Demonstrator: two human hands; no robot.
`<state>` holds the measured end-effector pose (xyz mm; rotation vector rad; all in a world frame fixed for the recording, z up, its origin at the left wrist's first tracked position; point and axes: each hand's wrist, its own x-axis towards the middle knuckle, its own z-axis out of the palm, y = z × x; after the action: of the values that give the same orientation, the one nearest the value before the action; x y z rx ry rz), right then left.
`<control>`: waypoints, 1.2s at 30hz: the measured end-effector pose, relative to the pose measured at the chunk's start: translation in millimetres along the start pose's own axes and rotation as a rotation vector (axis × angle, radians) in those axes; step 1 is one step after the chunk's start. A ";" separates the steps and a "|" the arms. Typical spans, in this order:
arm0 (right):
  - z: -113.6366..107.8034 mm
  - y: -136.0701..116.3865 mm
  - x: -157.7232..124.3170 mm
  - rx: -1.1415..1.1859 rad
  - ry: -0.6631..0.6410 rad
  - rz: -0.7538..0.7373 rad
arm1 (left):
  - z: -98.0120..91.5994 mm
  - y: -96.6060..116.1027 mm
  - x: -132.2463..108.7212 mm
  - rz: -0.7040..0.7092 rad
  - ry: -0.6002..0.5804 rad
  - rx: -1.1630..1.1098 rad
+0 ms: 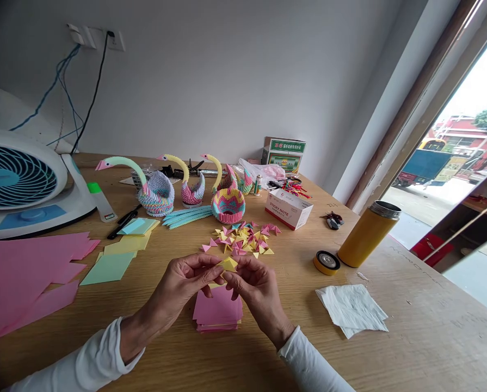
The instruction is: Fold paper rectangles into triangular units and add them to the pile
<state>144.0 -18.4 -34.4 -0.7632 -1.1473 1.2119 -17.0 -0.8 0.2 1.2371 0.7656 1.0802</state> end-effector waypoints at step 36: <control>-4.4 -1.6 -0.4 -0.112 -0.030 0.083 | -13.8 -0.7 6.5 0.078 -0.166 0.210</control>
<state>148.6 -18.6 -34.2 -0.8873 -1.2257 1.2398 -27.3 10.1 -2.7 1.5257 0.7207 0.9637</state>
